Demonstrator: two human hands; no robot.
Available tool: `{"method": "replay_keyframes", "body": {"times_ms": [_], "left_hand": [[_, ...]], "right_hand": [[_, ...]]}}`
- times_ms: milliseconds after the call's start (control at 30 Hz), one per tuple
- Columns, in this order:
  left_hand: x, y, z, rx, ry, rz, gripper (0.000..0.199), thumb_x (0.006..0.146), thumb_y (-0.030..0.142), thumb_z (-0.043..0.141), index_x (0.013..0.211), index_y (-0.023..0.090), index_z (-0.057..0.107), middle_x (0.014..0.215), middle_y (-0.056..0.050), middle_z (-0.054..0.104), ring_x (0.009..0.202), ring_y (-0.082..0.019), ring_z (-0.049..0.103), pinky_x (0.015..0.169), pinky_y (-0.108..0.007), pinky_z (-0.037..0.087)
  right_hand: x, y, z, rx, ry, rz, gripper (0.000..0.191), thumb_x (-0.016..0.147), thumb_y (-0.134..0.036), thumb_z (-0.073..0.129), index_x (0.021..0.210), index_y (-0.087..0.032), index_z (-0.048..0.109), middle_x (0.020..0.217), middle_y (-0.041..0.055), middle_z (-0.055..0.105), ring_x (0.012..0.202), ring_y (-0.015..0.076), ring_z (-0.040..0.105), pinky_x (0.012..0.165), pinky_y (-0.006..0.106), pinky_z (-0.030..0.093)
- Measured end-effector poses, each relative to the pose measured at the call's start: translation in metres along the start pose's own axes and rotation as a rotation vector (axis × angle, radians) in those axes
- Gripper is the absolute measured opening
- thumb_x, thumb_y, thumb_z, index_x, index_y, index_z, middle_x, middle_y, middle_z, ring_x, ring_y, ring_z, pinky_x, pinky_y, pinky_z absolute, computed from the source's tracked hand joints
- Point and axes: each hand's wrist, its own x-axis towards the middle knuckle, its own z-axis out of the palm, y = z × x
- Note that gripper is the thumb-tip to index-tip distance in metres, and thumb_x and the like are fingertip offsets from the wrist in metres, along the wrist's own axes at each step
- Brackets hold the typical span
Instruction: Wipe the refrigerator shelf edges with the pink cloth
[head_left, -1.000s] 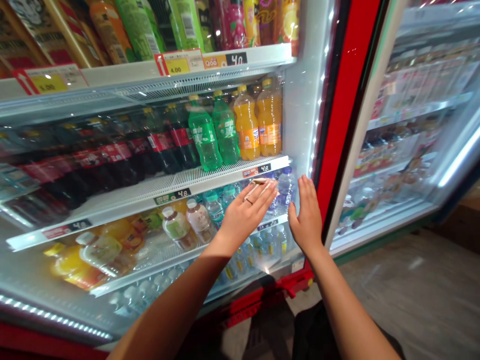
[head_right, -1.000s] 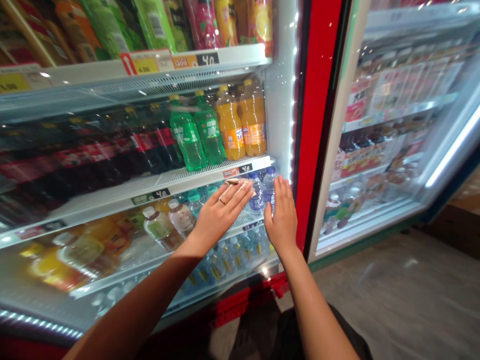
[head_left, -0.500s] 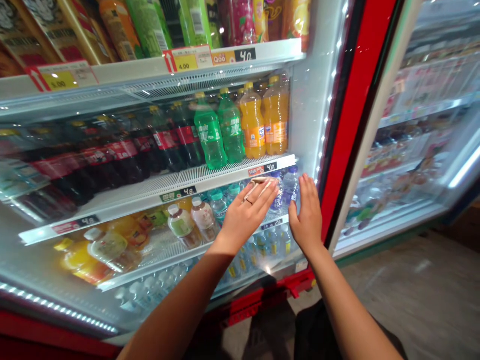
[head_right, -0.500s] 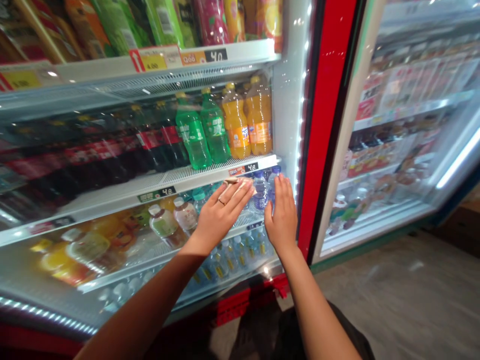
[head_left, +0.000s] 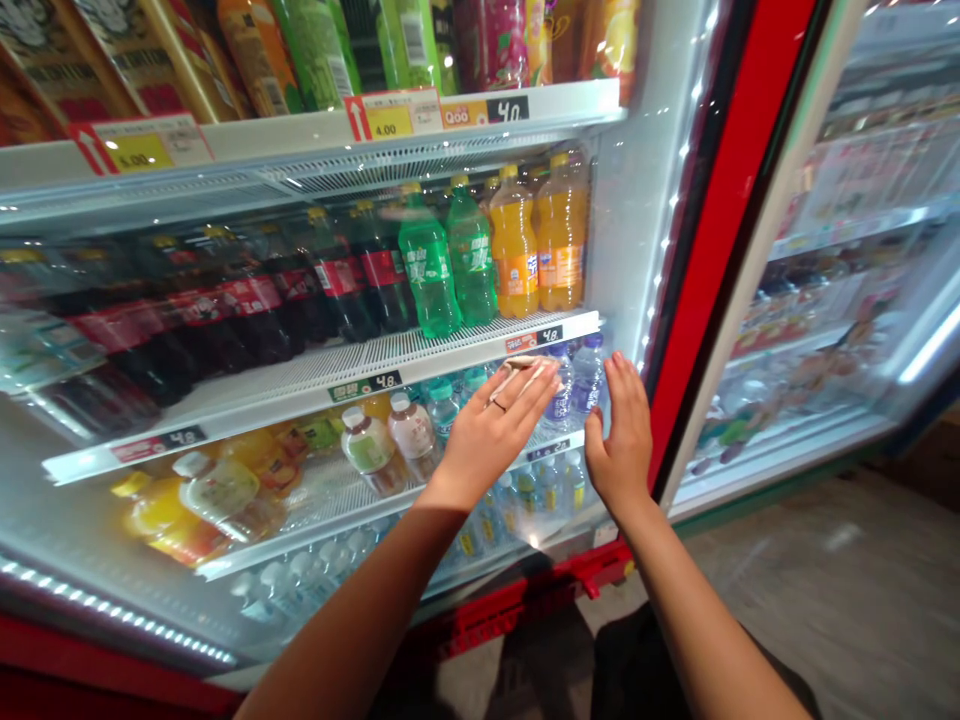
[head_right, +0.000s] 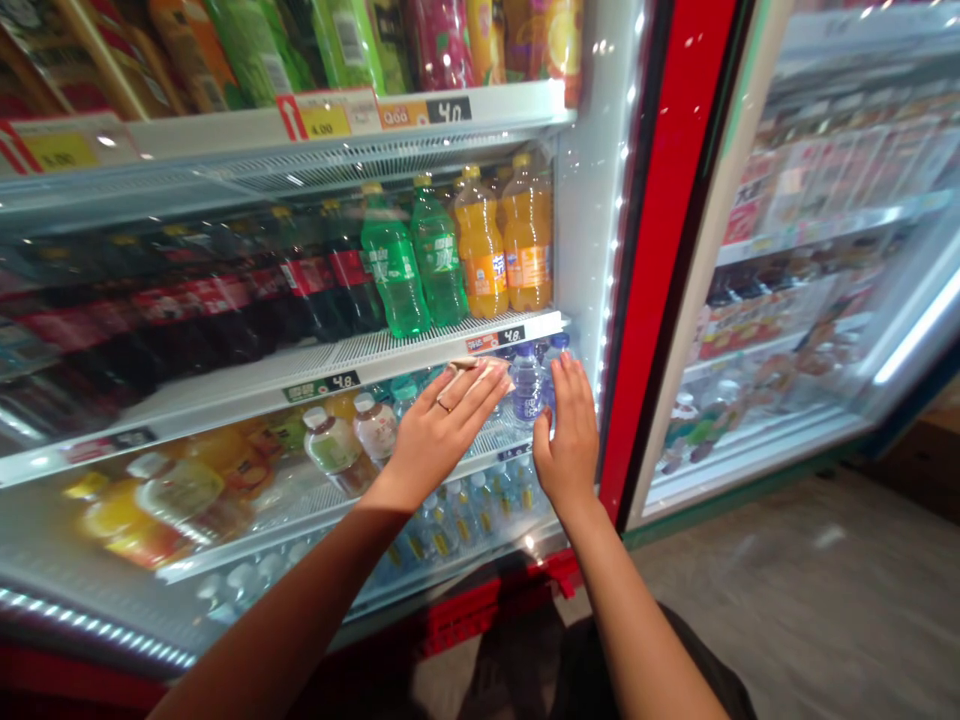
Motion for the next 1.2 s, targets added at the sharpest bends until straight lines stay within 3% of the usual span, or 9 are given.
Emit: {"method": "replay_keyframes", "body": {"times_ms": [167, 367, 633, 800, 933, 1200], "left_hand": [[-0.007, -0.015, -0.010, -0.050, -0.031, -0.024, 0.068, 0.101, 0.010, 0.061, 0.166, 0.016, 0.045, 0.174, -0.006, 0.044, 0.169, -0.020, 0.024, 0.142, -0.040, 0.025], [0.008, -0.008, -0.007, -0.042, -0.075, -0.095, 0.065, 0.104, 0.013, 0.057, 0.167, 0.015, 0.043, 0.175, -0.007, 0.042, 0.168, -0.023, 0.029, 0.141, -0.043, 0.028], [-0.025, -0.017, -0.021, 0.006, -0.030, -0.018, 0.056, 0.106, 0.016, 0.058, 0.161, 0.016, 0.052, 0.173, -0.003, 0.047, 0.164, -0.018, 0.038, 0.138, -0.037, 0.033], [-0.007, -0.026, -0.028, -0.001, -0.068, -0.138, 0.061, 0.105, 0.014, 0.056, 0.165, 0.016, 0.047, 0.173, -0.005, 0.046, 0.166, -0.021, 0.035, 0.138, -0.041, 0.034], [0.001, -0.022, -0.020, -0.009, -0.083, -0.105, 0.060, 0.106, 0.014, 0.052, 0.166, 0.017, 0.046, 0.174, -0.005, 0.044, 0.166, -0.021, 0.035, 0.139, -0.042, 0.033], [-0.032, -0.024, -0.024, 0.029, -0.044, -0.012, 0.057, 0.105, 0.019, 0.060, 0.162, 0.018, 0.052, 0.173, -0.004, 0.046, 0.166, -0.019, 0.034, 0.139, -0.038, 0.030]], "right_hand": [[-0.001, -0.011, 0.000, 0.002, -0.044, -0.035, 0.085, 0.101, -0.011, 0.045, 0.176, -0.037, 0.015, 0.178, 0.0050, 0.039, 0.164, 0.0308, 0.039, 0.132, 0.065, 0.040], [-0.006, -0.029, 0.011, 0.044, -0.039, -0.078, 0.089, 0.100, -0.010, 0.046, 0.176, -0.041, 0.011, 0.183, 0.0011, 0.028, 0.165, 0.0318, 0.036, 0.132, 0.064, 0.040], [-0.005, -0.039, 0.018, 0.055, -0.006, -0.094, 0.089, 0.100, -0.007, 0.045, 0.176, -0.039, 0.012, 0.183, 0.0017, 0.027, 0.166, 0.0296, 0.033, 0.132, 0.063, 0.040], [-0.007, -0.042, 0.023, 0.070, -0.019, -0.101, 0.088, 0.100, -0.009, 0.045, 0.175, -0.040, 0.012, 0.182, 0.0032, 0.030, 0.165, 0.0300, 0.036, 0.131, 0.065, 0.041], [-0.008, -0.044, 0.029, 0.092, -0.010, -0.115, 0.085, 0.101, -0.011, 0.044, 0.175, -0.039, 0.013, 0.182, 0.0032, 0.029, 0.166, 0.0299, 0.035, 0.131, 0.065, 0.041], [-0.007, -0.047, 0.029, 0.071, -0.041, -0.117, 0.090, 0.099, -0.010, 0.046, 0.176, -0.041, 0.010, 0.183, 0.0015, 0.028, 0.165, 0.0314, 0.036, 0.131, 0.065, 0.040]]}}
